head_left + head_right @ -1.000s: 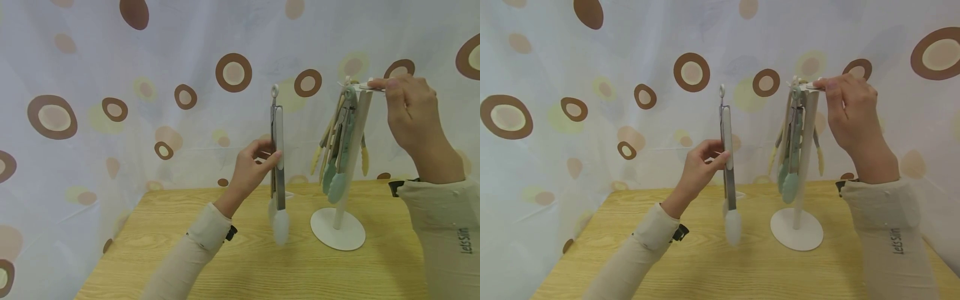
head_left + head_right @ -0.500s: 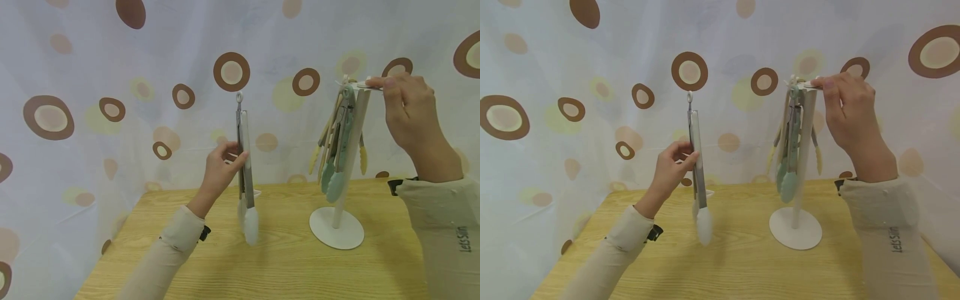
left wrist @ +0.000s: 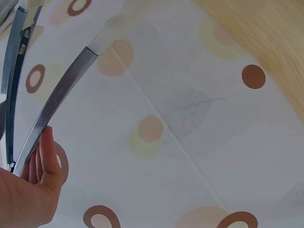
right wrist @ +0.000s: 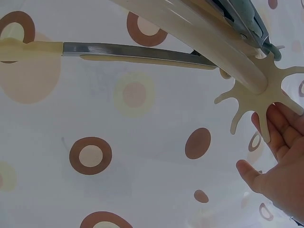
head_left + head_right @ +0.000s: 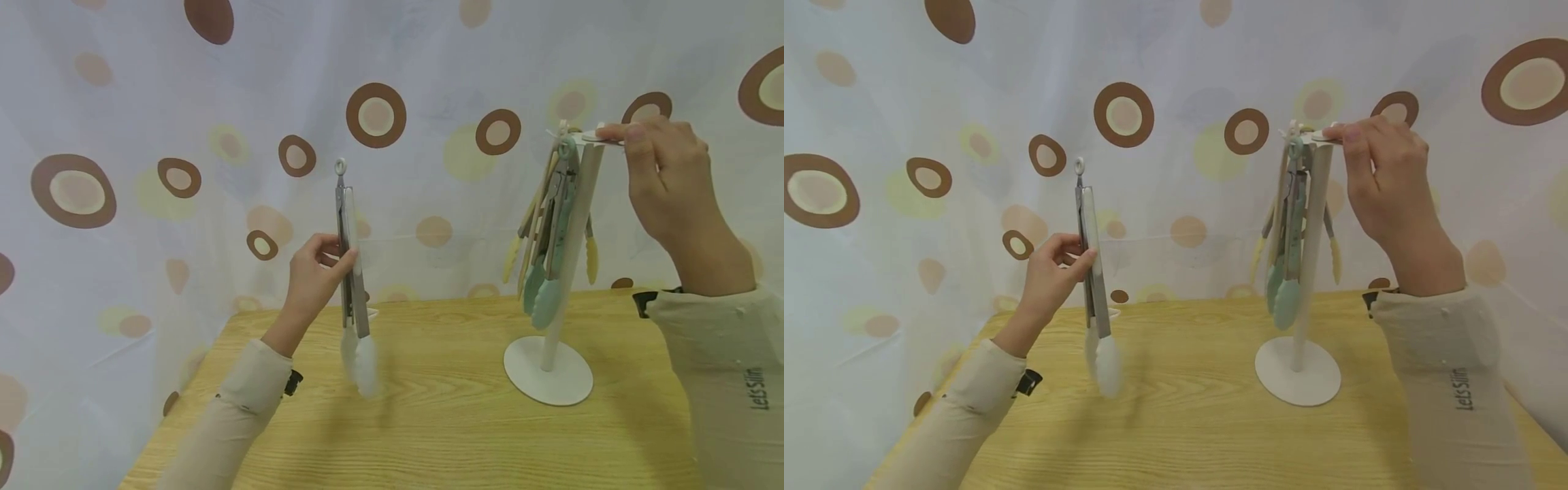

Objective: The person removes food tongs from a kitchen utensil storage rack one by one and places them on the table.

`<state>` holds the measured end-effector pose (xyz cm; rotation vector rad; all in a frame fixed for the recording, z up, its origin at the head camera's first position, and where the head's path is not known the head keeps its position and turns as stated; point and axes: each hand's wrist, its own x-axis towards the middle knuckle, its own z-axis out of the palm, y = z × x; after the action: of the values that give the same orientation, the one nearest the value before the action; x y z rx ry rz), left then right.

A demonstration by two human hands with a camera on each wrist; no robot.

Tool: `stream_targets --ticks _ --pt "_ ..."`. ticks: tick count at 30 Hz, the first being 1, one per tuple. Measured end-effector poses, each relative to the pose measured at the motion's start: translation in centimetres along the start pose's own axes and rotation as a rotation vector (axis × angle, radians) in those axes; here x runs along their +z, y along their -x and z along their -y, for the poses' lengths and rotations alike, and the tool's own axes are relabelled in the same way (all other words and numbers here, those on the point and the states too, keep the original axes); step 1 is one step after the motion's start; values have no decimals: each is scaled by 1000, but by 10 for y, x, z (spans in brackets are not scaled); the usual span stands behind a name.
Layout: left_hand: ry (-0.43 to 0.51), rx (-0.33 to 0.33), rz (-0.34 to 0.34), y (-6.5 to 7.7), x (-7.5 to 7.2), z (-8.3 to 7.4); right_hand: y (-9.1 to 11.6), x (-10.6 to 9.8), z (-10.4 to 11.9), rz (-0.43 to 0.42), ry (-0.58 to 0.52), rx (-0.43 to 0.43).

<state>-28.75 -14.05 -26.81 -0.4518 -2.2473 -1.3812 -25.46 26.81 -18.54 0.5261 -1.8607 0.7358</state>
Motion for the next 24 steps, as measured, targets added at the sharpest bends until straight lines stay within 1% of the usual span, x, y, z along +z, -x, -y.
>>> stream_targets --ticks 6,12,18,24 --pt "-71 -52 -21 4 -16 12 0 -1 1 16 13 23" --pt "-153 -98 -36 8 -27 26 0 0 2 9 0 16" --pt "-207 -117 -17 11 -33 34 0 0 1 -4 -7 8" --pt "-276 -143 15 13 -37 48 0 0 0 0 1 -3"
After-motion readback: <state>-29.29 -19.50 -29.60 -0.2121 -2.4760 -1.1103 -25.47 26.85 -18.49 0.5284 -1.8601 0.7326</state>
